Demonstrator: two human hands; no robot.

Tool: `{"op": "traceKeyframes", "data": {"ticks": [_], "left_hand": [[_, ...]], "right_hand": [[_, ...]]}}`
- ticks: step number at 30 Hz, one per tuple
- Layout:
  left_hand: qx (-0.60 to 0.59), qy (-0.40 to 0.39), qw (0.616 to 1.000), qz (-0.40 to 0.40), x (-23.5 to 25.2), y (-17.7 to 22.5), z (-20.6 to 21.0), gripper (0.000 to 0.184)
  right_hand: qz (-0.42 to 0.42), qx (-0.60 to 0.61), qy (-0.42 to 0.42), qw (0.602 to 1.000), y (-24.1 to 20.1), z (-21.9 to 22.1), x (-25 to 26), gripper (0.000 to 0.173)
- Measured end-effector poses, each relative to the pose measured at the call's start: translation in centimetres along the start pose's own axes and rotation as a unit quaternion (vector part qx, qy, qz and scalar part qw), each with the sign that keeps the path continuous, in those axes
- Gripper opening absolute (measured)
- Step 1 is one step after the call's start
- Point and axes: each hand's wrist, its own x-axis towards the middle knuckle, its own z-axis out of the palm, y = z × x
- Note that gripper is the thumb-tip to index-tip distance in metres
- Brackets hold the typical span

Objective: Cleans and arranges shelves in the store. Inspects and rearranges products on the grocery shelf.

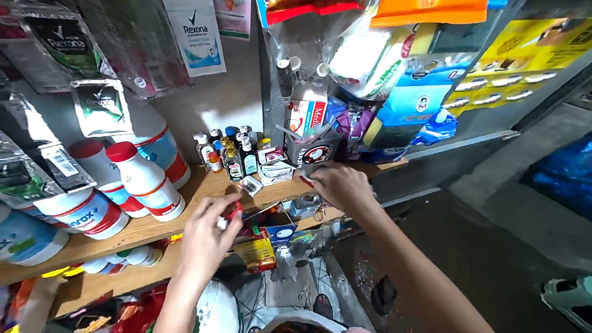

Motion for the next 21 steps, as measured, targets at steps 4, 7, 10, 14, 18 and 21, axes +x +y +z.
{"op": "traceKeyframes", "data": {"ticks": [4,7,10,14,18,21], "left_hand": [[0.067,-0.023,0.997,-0.03,2.8,1.2,2.2,0.03],[0.094,-0.021,0.994,-0.058,3.8,1.0,3.1,0.025],[0.108,-0.023,0.992,-0.056,3.6,0.5,3.2,0.025],[0.132,-0.061,0.985,-0.087,3.7,0.6,3.8,0.041],[0.158,-0.095,0.973,-0.138,4.3,1.7,4.3,0.058],[0.132,-0.093,0.98,-0.117,4.3,1.3,4.3,0.051]], "right_hand": [[-0.015,-0.001,0.01,1.0,2.3,-0.6,-1.3,0.023],[-0.037,-0.004,-0.004,0.999,2.8,-0.7,-1.9,0.027],[-0.082,0.008,0.025,0.996,3.1,0.0,-2.3,0.027],[-0.136,0.037,0.041,0.989,1.3,0.1,-3.3,0.026],[-0.199,0.025,0.083,0.976,-2.1,0.9,-3.0,0.026],[-0.174,0.003,0.025,0.984,-3.9,2.1,-1.3,0.034]]}}
